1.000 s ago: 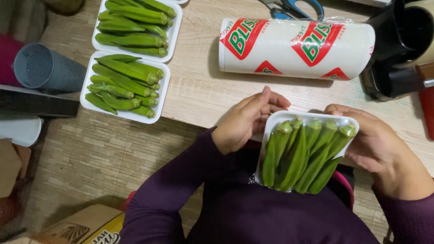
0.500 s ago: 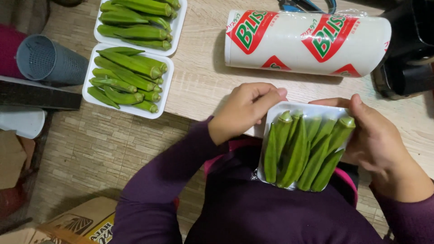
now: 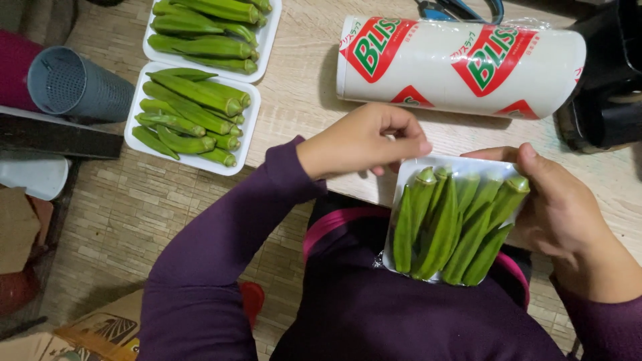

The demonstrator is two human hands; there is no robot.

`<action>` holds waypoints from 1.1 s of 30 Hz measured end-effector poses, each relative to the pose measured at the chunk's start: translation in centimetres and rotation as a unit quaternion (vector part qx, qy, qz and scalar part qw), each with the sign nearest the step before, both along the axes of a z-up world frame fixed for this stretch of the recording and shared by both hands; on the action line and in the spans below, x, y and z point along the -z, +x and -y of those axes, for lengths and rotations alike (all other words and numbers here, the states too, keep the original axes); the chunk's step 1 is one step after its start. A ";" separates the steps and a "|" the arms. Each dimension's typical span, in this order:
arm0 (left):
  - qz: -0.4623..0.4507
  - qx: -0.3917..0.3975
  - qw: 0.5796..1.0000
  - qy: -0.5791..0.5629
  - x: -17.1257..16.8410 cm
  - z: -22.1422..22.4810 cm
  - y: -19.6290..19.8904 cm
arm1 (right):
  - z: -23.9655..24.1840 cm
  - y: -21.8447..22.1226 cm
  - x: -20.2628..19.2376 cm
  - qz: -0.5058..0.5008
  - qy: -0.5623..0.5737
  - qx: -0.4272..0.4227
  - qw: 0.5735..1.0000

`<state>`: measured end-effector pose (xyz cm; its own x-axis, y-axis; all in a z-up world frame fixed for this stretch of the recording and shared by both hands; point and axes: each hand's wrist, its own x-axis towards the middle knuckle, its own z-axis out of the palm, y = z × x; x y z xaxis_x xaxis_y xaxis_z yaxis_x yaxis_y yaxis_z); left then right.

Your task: Wrapping trays of okra with plastic film and cutting the film with scissors.

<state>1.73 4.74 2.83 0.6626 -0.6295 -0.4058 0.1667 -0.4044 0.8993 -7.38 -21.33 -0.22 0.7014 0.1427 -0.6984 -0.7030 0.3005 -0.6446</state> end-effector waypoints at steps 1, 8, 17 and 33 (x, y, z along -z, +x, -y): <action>0.001 0.000 1.000 0.001 0.3 -0.5 -0.2 | 0.3 0.1 0.3 0.001 0.001 0.000 1.000; 0.103 -0.013 0.988 -0.112 1.3 -0.7 -3.2 | 0.1 3.6 -3.2 0.071 -0.167 -0.117 0.976; 0.133 -0.196 0.964 -0.121 2.1 2.5 -5.7 | -3.7 7.0 -8.1 0.021 -0.259 -0.270 0.927; 0.226 -0.178 0.923 -0.254 3.9 2.5 -6.2 | -1.4 9.2 -3.3 0.031 -0.183 -0.372 0.910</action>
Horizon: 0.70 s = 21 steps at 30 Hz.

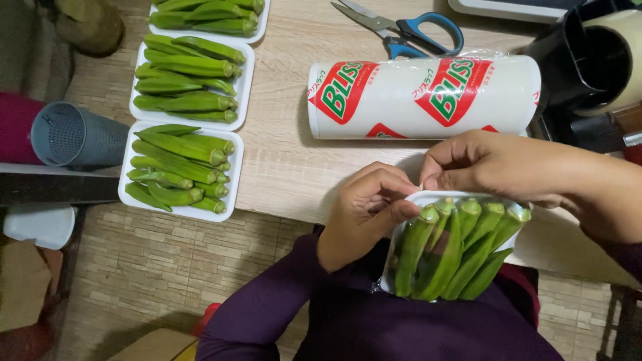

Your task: Wrapping trays of okra with plastic film and cutting the film with scissors.

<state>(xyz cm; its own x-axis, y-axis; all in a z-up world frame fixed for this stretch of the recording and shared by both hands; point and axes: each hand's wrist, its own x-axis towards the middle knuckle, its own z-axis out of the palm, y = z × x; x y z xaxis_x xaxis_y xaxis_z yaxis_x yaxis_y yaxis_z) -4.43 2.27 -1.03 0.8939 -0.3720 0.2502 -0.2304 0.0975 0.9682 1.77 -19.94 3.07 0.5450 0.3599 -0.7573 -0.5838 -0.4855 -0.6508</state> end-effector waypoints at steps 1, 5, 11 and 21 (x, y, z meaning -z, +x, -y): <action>0.000 0.000 1.000 0.000 0.3 0.1 -0.1 | 0.0 0.0 0.1 0.000 0.000 0.000 1.000; -0.219 0.012 0.975 -0.049 1.4 0.1 0.2 | -0.2 -0.5 0.9 0.194 -0.079 -0.110 0.971; -0.256 0.067 0.962 -0.069 1.5 -0.3 0.7 | -0.6 0.1 -0.5 0.176 -0.086 -0.076 0.978; -0.253 0.083 0.962 -0.059 1.4 -0.7 1.1 | 0.4 0.4 -1.0 0.053 0.038 0.067 0.996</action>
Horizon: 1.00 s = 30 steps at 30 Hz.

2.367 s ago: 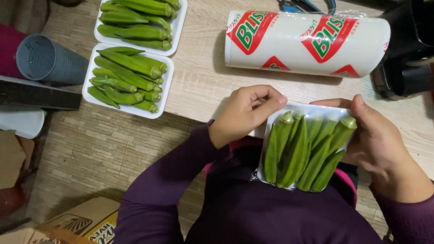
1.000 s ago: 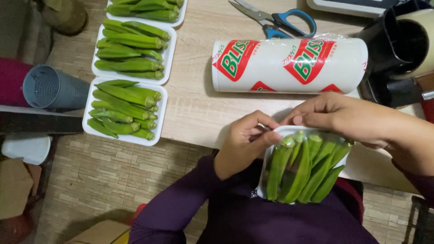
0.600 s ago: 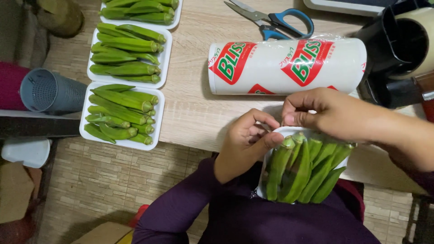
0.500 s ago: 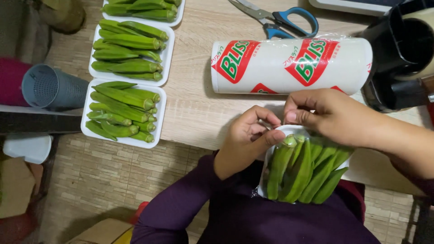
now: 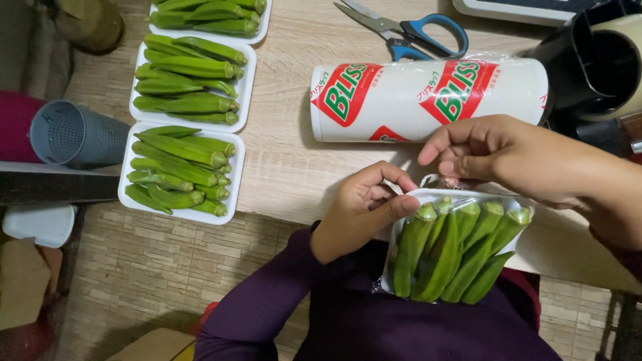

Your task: Wrapping trays of okra with plastic film and cutting the film with scissors.

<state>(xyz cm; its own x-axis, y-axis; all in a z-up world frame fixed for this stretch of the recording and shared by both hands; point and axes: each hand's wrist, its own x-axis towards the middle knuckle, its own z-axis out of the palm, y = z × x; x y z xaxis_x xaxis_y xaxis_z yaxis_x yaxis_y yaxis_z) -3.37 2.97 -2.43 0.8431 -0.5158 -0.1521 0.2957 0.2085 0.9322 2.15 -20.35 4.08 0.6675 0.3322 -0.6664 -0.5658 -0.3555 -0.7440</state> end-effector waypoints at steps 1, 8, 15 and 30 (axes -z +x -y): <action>-0.001 0.000 1.000 0.000 0.0 0.0 0.0 | -0.2 0.1 -0.6 -0.001 0.000 0.000 1.000; 0.003 -0.006 1.000 0.004 0.1 0.2 0.3 | -0.1 -0.1 -1.0 0.000 0.017 -0.013 1.000; 0.082 0.021 0.996 0.037 -0.1 -0.3 1.7 | 0.0 -1.5 1.6 0.215 0.100 0.001 0.972; 0.333 0.018 0.911 0.242 -3.4 -0.5 3.4 | 0.2 -1.5 1.4 0.199 0.079 -0.006 0.977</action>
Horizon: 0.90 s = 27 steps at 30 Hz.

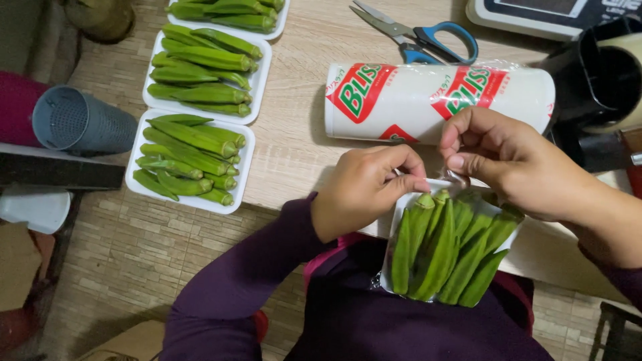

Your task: Wrapping trays of okra with plastic film and cutting the film with scissors.

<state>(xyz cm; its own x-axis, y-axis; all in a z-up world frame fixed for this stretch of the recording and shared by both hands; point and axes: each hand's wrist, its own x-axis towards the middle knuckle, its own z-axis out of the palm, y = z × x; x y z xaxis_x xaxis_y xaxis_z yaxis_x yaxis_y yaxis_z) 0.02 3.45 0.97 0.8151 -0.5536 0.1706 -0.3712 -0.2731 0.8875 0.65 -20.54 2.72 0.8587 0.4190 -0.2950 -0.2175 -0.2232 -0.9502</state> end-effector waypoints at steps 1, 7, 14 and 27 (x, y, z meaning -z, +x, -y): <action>0.001 -0.005 1.000 0.000 0.0 0.2 -0.1 | 0.0 0.1 0.0 0.001 0.000 -0.005 1.000; -0.001 -0.057 0.998 -0.027 1.0 0.6 -0.7 | 0.4 0.4 -1.0 -0.091 -0.040 0.000 0.995; 0.043 -0.056 0.997 -0.007 0.9 0.5 -0.9 | 0.6 -1.0 -0.9 0.055 -0.203 -0.018 0.977; -0.335 0.017 0.925 -0.180 2.9 0.9 -0.1 | 0.7 0.4 -0.2 -0.130 -0.141 -0.046 0.980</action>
<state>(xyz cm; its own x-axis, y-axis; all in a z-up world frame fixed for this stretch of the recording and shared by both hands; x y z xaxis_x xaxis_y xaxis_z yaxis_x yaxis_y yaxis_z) -0.12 2.51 -1.95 0.7874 -0.5871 -0.1880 0.2925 0.0873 0.9523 1.08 -21.21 2.93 0.7023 0.3610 -0.6136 -0.4105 -0.4987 -0.7634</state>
